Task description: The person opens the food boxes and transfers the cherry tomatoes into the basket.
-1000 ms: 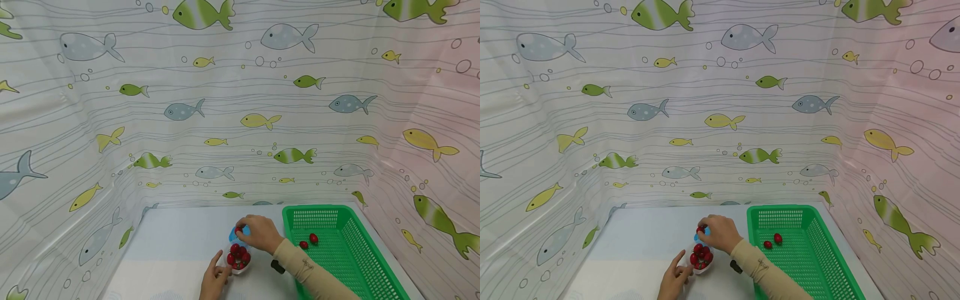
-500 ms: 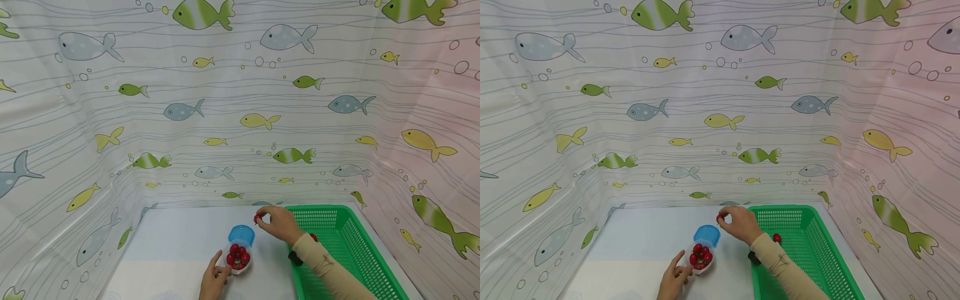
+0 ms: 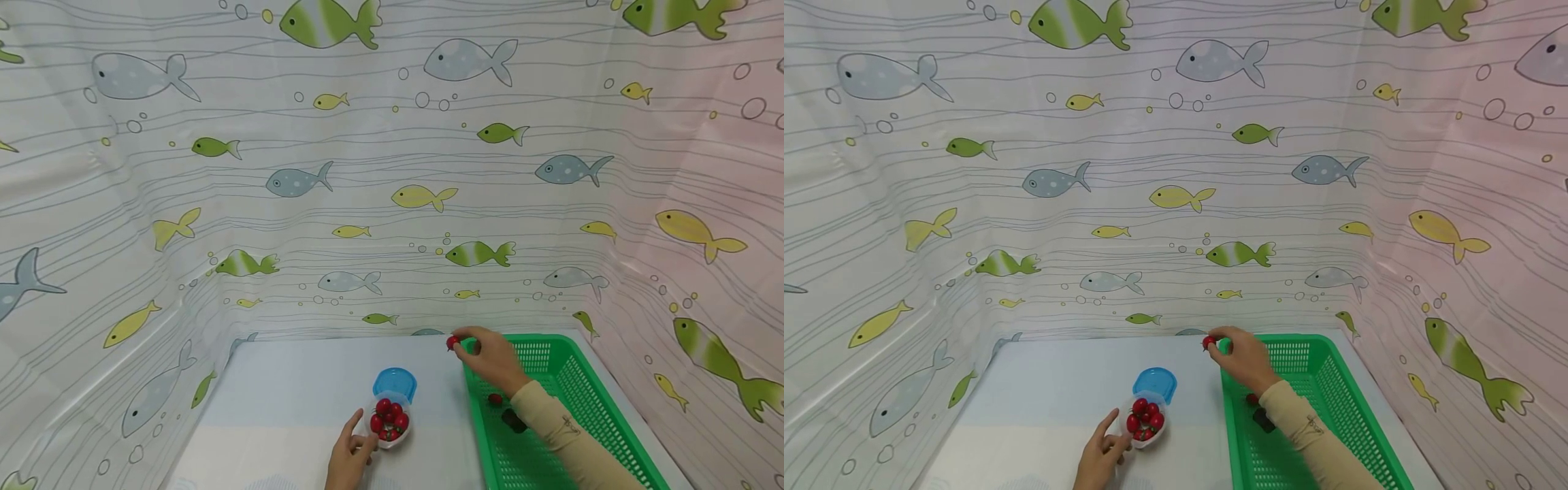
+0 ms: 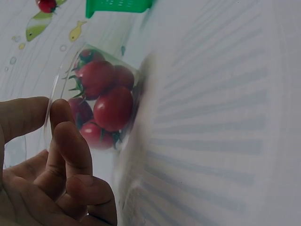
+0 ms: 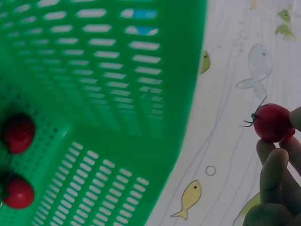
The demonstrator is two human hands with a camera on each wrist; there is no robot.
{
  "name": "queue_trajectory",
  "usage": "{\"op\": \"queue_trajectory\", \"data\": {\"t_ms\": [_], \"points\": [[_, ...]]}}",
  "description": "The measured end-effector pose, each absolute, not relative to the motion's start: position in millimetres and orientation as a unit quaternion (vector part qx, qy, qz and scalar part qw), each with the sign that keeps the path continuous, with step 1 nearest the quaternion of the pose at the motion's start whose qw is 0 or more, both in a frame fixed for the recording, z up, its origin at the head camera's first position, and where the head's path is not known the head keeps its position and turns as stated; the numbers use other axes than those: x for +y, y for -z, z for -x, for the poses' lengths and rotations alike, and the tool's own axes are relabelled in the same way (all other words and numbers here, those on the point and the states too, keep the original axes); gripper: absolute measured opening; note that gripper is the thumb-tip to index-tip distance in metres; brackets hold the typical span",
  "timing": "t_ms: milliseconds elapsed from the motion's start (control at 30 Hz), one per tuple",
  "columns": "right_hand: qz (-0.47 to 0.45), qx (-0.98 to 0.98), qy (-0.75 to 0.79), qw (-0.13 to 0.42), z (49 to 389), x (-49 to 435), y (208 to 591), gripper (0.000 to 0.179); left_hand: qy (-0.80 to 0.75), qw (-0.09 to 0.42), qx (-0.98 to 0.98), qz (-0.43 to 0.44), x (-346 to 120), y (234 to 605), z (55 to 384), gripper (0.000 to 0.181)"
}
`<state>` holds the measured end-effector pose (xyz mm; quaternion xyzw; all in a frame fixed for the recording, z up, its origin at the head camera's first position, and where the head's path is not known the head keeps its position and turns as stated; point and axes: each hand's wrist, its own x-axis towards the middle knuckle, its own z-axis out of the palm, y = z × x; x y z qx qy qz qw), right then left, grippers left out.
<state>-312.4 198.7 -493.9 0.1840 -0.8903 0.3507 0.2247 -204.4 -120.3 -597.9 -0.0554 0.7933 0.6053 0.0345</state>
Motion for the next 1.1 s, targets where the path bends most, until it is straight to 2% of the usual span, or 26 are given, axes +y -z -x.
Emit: {"op": "queue_trajectory", "data": {"t_ms": [267, 533, 1100], "points": [[-0.181, -0.895, -0.343, 0.222, 309, 231, 500, 0.021, -0.610, 0.038, 0.789, 0.062, -120, 598, 204, 0.078], [-0.142, -0.921, -0.317, 0.174, 306, 269, 512, 0.018, -0.605, 0.036, 0.793, 0.066, -118, 594, 204, 0.075], [-0.106, -0.947, -0.258, 0.157, 300, 330, 535, 0.019, -0.600, 0.033, 0.796, 0.070, -118, 597, 205, 0.074]]}}
